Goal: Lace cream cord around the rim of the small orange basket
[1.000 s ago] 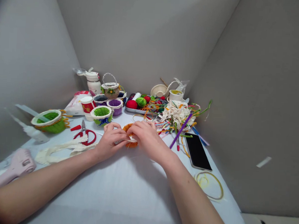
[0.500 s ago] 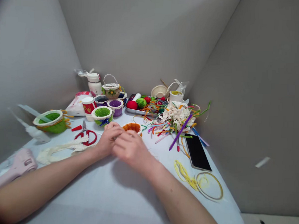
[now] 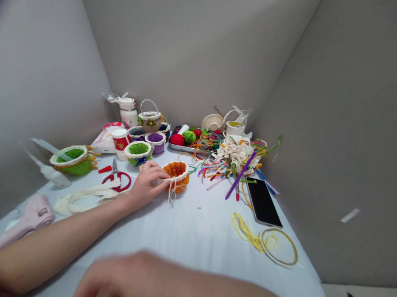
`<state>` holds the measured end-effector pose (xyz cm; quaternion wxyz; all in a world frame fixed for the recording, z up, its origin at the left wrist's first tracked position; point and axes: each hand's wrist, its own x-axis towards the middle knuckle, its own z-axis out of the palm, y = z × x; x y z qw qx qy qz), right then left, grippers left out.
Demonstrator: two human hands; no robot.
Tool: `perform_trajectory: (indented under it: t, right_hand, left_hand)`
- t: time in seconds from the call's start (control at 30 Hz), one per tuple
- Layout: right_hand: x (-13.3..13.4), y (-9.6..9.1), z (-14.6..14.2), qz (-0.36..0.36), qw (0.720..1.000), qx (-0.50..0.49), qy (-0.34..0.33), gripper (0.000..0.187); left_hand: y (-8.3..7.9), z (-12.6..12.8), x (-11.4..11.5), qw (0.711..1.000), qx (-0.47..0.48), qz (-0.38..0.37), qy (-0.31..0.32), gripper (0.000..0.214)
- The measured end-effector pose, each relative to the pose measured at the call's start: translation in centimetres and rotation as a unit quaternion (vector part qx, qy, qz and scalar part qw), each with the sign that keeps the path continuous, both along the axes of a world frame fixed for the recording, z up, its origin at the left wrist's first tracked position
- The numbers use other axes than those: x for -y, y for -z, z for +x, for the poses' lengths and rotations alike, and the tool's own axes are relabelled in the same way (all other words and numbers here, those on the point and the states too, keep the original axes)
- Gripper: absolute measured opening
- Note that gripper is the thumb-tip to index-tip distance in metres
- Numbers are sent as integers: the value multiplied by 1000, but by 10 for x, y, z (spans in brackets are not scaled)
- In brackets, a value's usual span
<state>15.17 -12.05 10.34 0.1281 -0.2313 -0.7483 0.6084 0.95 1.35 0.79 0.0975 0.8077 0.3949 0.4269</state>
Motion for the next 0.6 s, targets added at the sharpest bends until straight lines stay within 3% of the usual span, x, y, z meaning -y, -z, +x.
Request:
perform_trajectory:
  t: [0.03, 0.07, 0.1, 0.17, 0.27, 0.33, 0.53, 0.6]
  right_hand:
    - [-14, 6, 3, 20, 998, 19, 58, 10]
    - [-28, 13, 6, 68, 983, 50, 162, 11]
    - [-42, 21, 9, 122, 957, 83, 248, 12]
    - [-64, 34, 16, 204, 904, 149, 345, 10]
    - [-80, 42, 25, 268, 852, 234, 383, 11]
    - [-83, 42, 29, 286, 833, 255, 399, 15]
    - [-86, 48, 27, 335, 812, 159, 451, 18]
    - [-87, 53, 26, 377, 810, 129, 430, 19]
  left_hand:
    - [0, 0, 1, 1000, 5, 7, 0, 13]
    - [0, 0, 2, 1000, 8, 13, 1, 13]
    - [0, -1, 2, 1000, 10, 18, 2, 14]
    - [-1, -2, 4, 1000, 7, 20, 2, 14]
    - [-3, -4, 5, 999, -2, 30, -12, 13]
    - [-4, -6, 6, 998, -4, 50, -28, 12]
    - [-6, -6, 8, 995, -28, 63, -65, 12]
    - [-6, -6, 8, 995, -32, 64, -72, 11]
